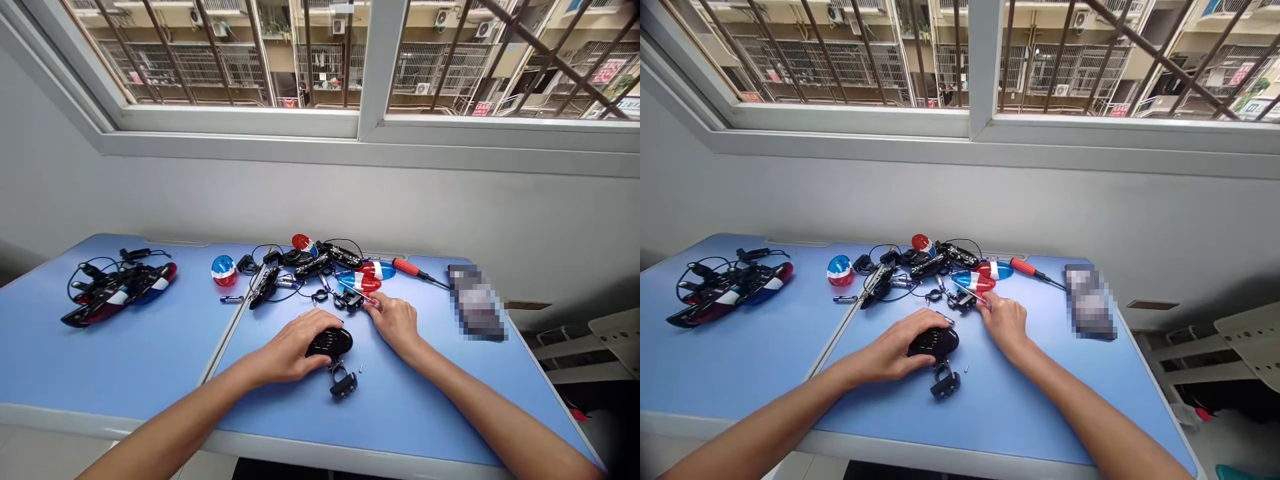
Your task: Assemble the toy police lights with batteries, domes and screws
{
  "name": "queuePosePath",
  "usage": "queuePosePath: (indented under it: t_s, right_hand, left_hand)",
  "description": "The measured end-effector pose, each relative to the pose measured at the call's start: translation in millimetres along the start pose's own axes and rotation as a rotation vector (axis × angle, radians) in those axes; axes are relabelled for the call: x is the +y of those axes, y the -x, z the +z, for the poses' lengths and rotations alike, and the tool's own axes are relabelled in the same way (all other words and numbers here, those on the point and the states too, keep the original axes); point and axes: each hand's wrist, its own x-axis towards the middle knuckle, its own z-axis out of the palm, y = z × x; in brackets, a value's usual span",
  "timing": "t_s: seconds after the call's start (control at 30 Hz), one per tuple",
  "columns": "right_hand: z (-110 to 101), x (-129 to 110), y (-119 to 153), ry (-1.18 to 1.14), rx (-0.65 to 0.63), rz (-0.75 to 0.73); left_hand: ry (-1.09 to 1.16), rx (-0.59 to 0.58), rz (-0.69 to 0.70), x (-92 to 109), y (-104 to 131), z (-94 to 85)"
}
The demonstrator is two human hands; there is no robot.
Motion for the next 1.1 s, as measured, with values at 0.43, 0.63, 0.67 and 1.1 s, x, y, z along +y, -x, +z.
queuePosePath:
  t_s: [0.43, 0.63, 0.67, 1.1]
  right_hand:
    - [-7.4, 18.0, 21.7, -0.326, -0.001, -0.089]
    - [-12.9, 1.0, 47.1, -0.887, -0.138, 0.055]
    - [-12.8, -3.1, 50.4, -0.926, -0.166, 0.074]
    - [0.9, -28.8, 60.1, -0.981, -0.237, 0.074]
  left_hand:
    - [0.011, 0.031, 0.006, -1.0, 5.2, -4.4]
    - [-0.046, 0.043, 0.084, -0.9, 8.9, 4.7]
    - [-0.052, 0.045, 0.083, -0.6, 8.7, 5.5]
    - [-0.042, 0.052, -0.033, 0.5, 4.7, 4.2]
